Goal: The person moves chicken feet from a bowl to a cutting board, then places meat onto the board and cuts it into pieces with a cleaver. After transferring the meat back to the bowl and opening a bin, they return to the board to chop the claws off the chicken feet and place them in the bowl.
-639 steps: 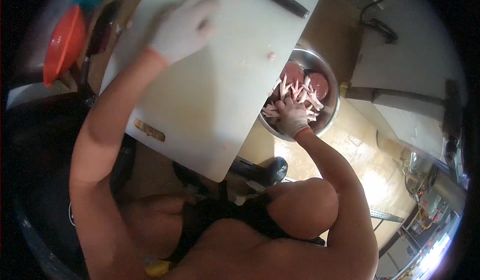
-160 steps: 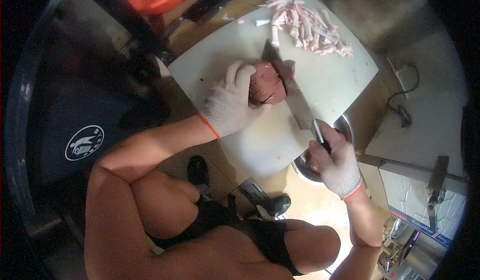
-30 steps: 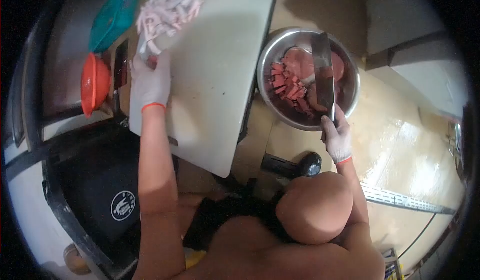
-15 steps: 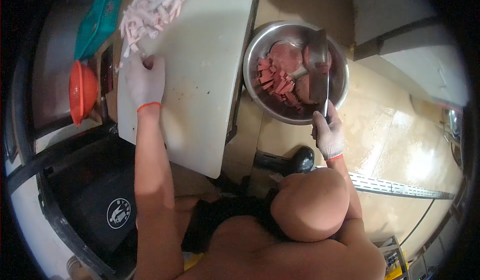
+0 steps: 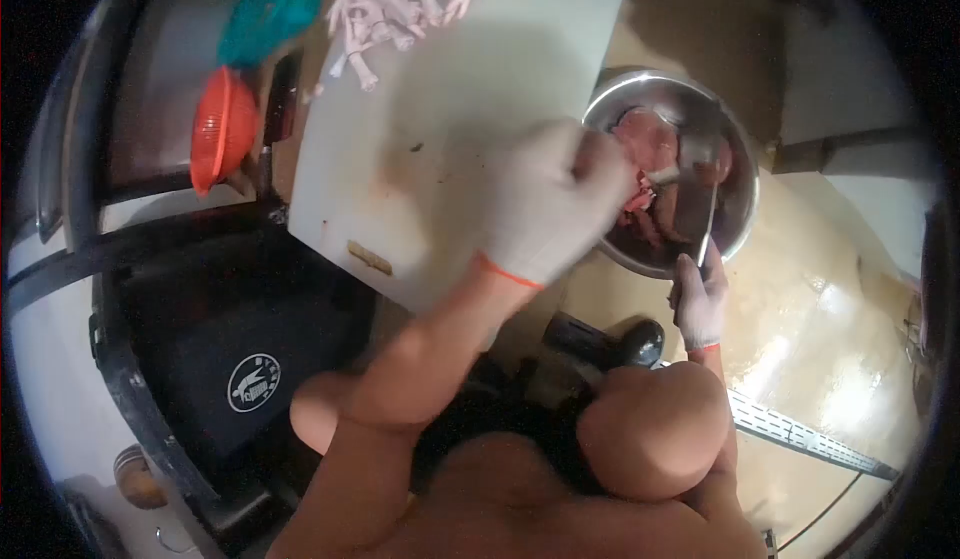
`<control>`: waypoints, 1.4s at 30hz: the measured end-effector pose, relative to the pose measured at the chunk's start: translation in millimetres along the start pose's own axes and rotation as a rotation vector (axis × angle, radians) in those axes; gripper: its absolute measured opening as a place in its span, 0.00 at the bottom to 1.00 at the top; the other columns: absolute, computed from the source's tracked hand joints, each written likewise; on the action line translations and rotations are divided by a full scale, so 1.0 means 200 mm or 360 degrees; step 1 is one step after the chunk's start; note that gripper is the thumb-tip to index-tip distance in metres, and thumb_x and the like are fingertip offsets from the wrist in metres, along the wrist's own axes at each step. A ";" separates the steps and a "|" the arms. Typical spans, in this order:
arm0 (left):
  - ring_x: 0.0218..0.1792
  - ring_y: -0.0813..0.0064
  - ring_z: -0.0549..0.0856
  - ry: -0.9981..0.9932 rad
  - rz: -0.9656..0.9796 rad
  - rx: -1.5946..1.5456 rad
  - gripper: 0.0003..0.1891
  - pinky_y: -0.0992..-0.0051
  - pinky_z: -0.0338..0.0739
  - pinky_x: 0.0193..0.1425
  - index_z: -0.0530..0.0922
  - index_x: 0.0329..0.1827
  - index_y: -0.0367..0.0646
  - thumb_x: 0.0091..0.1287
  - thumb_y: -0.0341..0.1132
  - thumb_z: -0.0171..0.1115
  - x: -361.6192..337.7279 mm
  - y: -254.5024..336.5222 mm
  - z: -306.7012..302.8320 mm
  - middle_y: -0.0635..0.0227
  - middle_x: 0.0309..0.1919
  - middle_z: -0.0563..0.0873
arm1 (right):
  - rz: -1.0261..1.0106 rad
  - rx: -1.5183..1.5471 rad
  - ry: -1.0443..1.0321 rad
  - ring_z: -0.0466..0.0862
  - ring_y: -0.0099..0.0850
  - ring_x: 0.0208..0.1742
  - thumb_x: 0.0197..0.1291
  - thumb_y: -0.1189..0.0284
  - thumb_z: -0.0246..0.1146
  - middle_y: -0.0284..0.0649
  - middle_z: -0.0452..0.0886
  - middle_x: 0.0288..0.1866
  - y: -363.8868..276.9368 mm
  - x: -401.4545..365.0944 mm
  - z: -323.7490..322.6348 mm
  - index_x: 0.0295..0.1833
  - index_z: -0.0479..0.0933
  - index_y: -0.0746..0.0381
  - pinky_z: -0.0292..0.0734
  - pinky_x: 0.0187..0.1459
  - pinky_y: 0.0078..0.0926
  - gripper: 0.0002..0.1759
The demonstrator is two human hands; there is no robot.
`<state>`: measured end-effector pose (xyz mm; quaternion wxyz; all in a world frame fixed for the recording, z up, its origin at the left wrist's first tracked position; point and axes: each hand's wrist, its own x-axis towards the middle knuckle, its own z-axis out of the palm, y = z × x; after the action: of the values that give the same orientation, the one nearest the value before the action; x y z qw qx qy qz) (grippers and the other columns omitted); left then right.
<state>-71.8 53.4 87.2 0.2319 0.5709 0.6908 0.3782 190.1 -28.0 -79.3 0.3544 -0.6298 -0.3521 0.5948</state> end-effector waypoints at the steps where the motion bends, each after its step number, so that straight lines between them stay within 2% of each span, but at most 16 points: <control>1: 0.36 0.52 0.96 -0.0034 0.0067 -0.0180 0.16 0.52 0.89 0.47 0.91 0.43 0.36 0.80 0.43 0.74 -0.04 0.05 0.14 0.49 0.34 0.94 | 0.0081 -0.0072 -0.0027 0.80 0.18 0.29 0.88 0.69 0.65 0.29 0.82 0.36 -0.05 -0.01 0.00 0.93 0.75 0.59 0.77 0.32 0.24 0.33; 4: 0.48 0.32 0.96 -0.0142 -0.0346 -0.0021 0.20 0.47 0.91 0.56 0.93 0.46 0.37 0.76 0.50 0.74 -0.09 -0.12 0.77 0.39 0.42 0.96 | 0.0178 -0.0252 0.0002 0.85 0.22 0.32 0.86 0.66 0.68 0.33 0.87 0.38 -0.01 0.01 0.00 0.93 0.76 0.57 0.84 0.37 0.29 0.35; 6: 0.56 0.33 0.97 -0.0054 -0.0611 -0.0142 0.29 0.45 0.89 0.67 0.94 0.55 0.35 0.80 0.57 0.68 -0.13 -0.37 1.03 0.36 0.47 0.97 | 0.0204 -0.0217 -0.0029 0.86 0.24 0.33 0.85 0.65 0.69 0.34 0.89 0.40 0.00 -0.03 0.00 0.93 0.77 0.56 0.86 0.39 0.31 0.35; 7: 0.62 0.33 0.96 -0.0042 -0.0707 0.0131 0.34 0.43 0.87 0.72 0.92 0.66 0.37 0.83 0.63 0.66 -0.15 -0.47 1.11 0.35 0.58 0.96 | 0.0184 -0.0179 -0.0058 0.87 0.25 0.33 0.85 0.64 0.69 0.35 0.90 0.40 0.03 -0.04 -0.01 0.93 0.78 0.55 0.87 0.40 0.31 0.35; 9: 0.68 0.29 0.91 -0.0053 -0.0726 0.0123 0.33 0.39 0.84 0.76 0.86 0.74 0.41 0.86 0.63 0.64 -0.19 -0.45 1.11 0.36 0.69 0.91 | 0.0260 -0.0410 -0.0091 0.93 0.28 0.39 0.85 0.64 0.70 0.41 0.94 0.45 0.05 -0.04 -0.03 0.94 0.78 0.53 0.91 0.48 0.36 0.35; 14: 0.70 0.29 0.89 0.0016 -0.0438 0.0245 0.34 0.40 0.82 0.78 0.84 0.81 0.45 0.90 0.64 0.58 -0.22 -0.63 1.24 0.35 0.72 0.89 | 0.0079 -0.0526 -0.0147 0.94 0.31 0.47 0.85 0.65 0.70 0.47 0.97 0.50 0.07 -0.04 -0.05 0.92 0.78 0.57 0.91 0.57 0.36 0.35; 17: 0.71 0.31 0.88 -0.0209 -0.0457 0.0643 0.31 0.37 0.80 0.78 0.84 0.81 0.47 0.86 0.58 0.65 -0.19 -0.69 1.25 0.41 0.74 0.88 | -0.0024 -0.0436 -0.0133 0.91 0.26 0.45 0.85 0.68 0.70 0.44 0.95 0.48 0.04 -0.02 -0.10 0.92 0.78 0.60 0.90 0.55 0.34 0.34; 19: 0.74 0.34 0.85 0.0035 -0.0095 0.1016 0.34 0.33 0.77 0.79 0.82 0.82 0.47 0.79 0.54 0.73 -0.16 -0.73 1.27 0.47 0.79 0.84 | -0.0009 -0.0391 -0.0102 0.90 0.24 0.44 0.85 0.69 0.70 0.42 0.94 0.47 0.00 0.00 -0.16 0.92 0.77 0.60 0.89 0.52 0.32 0.34; 20: 0.82 0.35 0.79 -0.0117 -0.0097 0.0948 0.41 0.33 0.73 0.85 0.80 0.85 0.47 0.71 0.52 0.80 -0.11 -0.75 1.30 0.49 0.88 0.77 | 0.0002 -0.0344 -0.0065 0.88 0.22 0.42 0.85 0.71 0.70 0.39 0.92 0.47 -0.02 0.00 -0.19 0.93 0.77 0.61 0.88 0.50 0.30 0.35; 24: 0.88 0.30 0.73 -0.0347 0.0182 0.0988 0.49 0.34 0.69 0.91 0.72 0.94 0.48 0.71 0.54 0.81 0.14 -0.64 1.40 0.45 0.94 0.69 | -0.0038 -0.0086 0.0110 0.83 0.19 0.38 0.86 0.72 0.68 0.31 0.87 0.44 -0.03 0.06 -0.28 0.94 0.74 0.64 0.84 0.42 0.24 0.35; 27: 0.96 0.27 0.60 -0.0886 0.0398 0.1449 0.61 0.22 0.61 0.93 0.59 1.03 0.58 0.70 0.62 0.82 0.30 -0.67 1.50 0.47 1.00 0.57 | 0.0034 -0.0056 0.0098 0.82 0.18 0.37 0.86 0.73 0.66 0.29 0.85 0.43 -0.08 0.07 -0.33 0.93 0.74 0.65 0.83 0.40 0.23 0.35; 31: 1.00 0.32 0.50 -0.1228 0.0282 0.1582 0.58 0.11 0.59 0.90 0.59 1.04 0.69 0.72 0.63 0.80 0.40 -0.73 1.59 0.57 1.03 0.55 | 0.0116 0.0057 0.0081 0.80 0.17 0.36 0.86 0.74 0.65 0.28 0.83 0.43 -0.05 0.08 -0.36 0.94 0.74 0.64 0.81 0.39 0.22 0.35; 33: 0.96 0.37 0.59 -0.1112 0.0408 0.1614 0.56 0.12 0.68 0.83 0.62 1.02 0.70 0.72 0.62 0.81 0.41 -0.78 1.59 0.61 0.99 0.64 | 0.0150 0.0110 0.0037 0.80 0.17 0.36 0.86 0.73 0.66 0.27 0.82 0.42 -0.04 0.09 -0.37 0.95 0.73 0.63 0.80 0.39 0.21 0.36; 37: 0.82 0.47 0.73 -0.1080 0.0508 0.1505 0.51 0.33 0.81 0.71 0.74 0.95 0.68 0.67 0.62 0.83 0.48 -0.80 1.54 0.62 0.85 0.76 | 0.0265 0.0150 0.0000 0.79 0.17 0.37 0.87 0.73 0.66 0.27 0.81 0.42 -0.03 0.10 -0.37 0.96 0.72 0.63 0.79 0.37 0.21 0.37; 39: 0.85 0.44 0.75 -0.1099 0.0293 0.1269 0.52 0.39 0.81 0.82 0.76 0.91 0.61 0.62 0.63 0.86 0.51 -0.81 1.52 0.56 0.84 0.76 | 0.0246 0.0152 -0.0001 0.79 0.17 0.36 0.87 0.73 0.66 0.28 0.82 0.42 -0.03 0.12 -0.37 0.95 0.72 0.63 0.79 0.37 0.22 0.36; 42: 0.82 0.40 0.79 -0.0933 0.0042 0.1041 0.53 0.46 0.81 0.86 0.77 0.90 0.54 0.60 0.61 0.87 0.50 -0.82 1.52 0.49 0.82 0.79 | 0.0190 0.0229 0.0031 0.80 0.17 0.35 0.87 0.75 0.65 0.29 0.83 0.42 -0.02 0.13 -0.36 0.96 0.71 0.64 0.79 0.36 0.22 0.36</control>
<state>31.6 218.5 -214.0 0.2202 0.7063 0.6718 -0.0354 263.5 -6.7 -86.1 0.3661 -0.6283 -0.2668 0.6325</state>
